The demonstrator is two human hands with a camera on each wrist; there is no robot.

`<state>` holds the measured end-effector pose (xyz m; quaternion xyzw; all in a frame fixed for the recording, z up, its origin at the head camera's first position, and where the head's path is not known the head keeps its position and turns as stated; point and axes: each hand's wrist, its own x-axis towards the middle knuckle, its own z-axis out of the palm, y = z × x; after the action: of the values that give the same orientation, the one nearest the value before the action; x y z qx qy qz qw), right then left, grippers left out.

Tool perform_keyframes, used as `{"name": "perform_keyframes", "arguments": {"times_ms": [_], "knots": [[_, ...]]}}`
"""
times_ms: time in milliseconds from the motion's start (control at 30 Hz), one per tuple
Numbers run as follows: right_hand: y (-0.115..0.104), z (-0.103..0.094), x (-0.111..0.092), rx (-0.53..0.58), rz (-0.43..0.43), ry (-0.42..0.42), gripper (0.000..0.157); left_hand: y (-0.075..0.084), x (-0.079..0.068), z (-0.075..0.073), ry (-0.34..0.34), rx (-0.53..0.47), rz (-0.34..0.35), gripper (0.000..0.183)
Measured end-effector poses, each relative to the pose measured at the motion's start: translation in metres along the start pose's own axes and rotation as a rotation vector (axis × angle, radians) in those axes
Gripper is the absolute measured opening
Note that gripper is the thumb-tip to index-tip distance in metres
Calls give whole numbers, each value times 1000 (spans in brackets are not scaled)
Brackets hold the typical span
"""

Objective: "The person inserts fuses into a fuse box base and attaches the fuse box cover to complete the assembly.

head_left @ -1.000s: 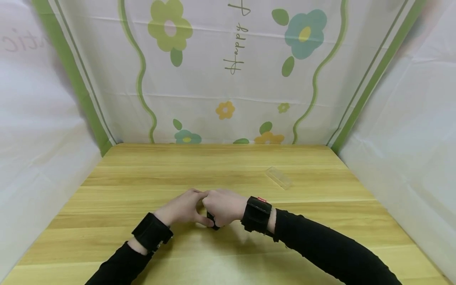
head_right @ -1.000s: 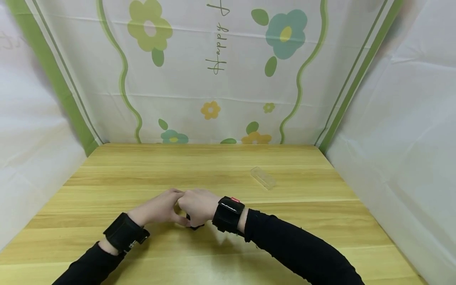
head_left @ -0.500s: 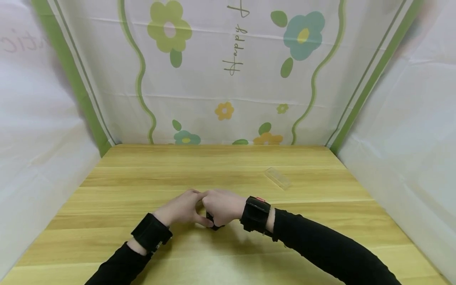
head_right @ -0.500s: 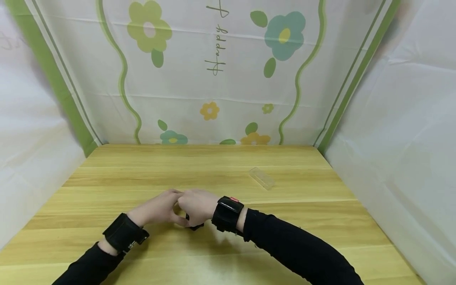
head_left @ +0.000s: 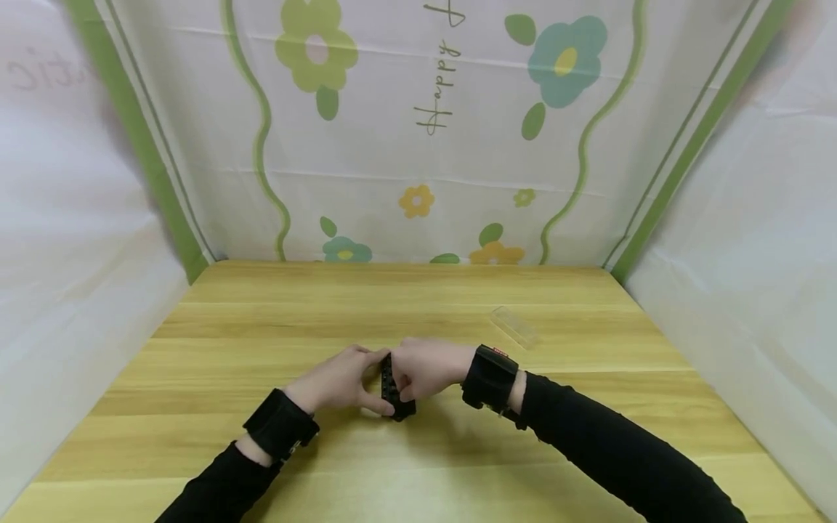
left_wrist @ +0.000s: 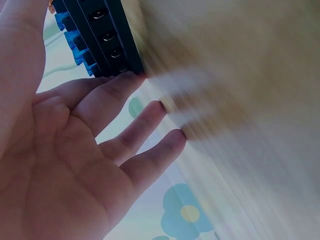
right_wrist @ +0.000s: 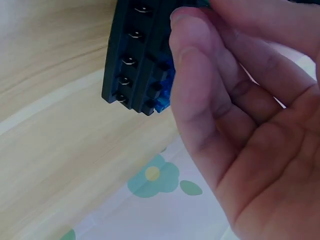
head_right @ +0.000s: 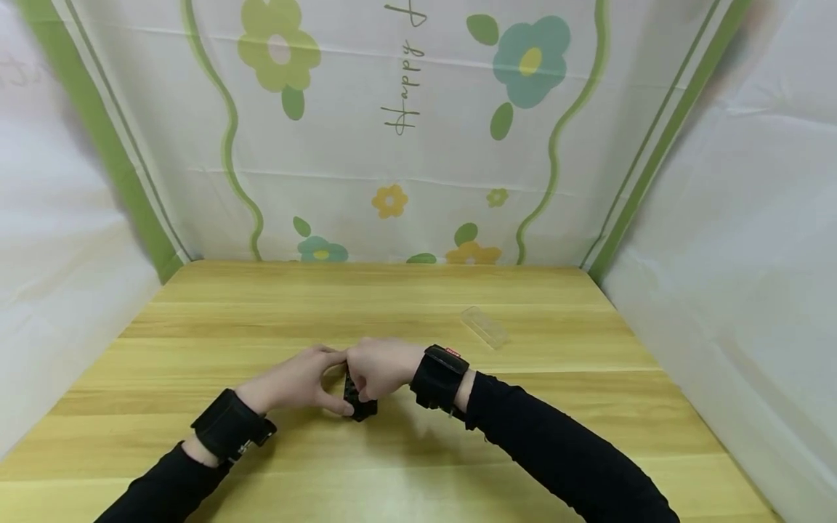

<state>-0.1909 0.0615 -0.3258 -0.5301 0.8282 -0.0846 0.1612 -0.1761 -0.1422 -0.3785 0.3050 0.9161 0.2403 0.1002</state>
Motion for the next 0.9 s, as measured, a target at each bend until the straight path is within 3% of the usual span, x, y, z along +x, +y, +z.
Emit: {"name": "perform_keyframes", "arguments": {"times_ms": [267, 900], "knots": [[-9, 0, 2, -82, 61, 16, 47, 1, -1, -1, -3, 4, -28, 103], [-14, 5, 11, -158, 97, 75, 46, -2, 4, 0, 23, -16, 94, 75]]}}
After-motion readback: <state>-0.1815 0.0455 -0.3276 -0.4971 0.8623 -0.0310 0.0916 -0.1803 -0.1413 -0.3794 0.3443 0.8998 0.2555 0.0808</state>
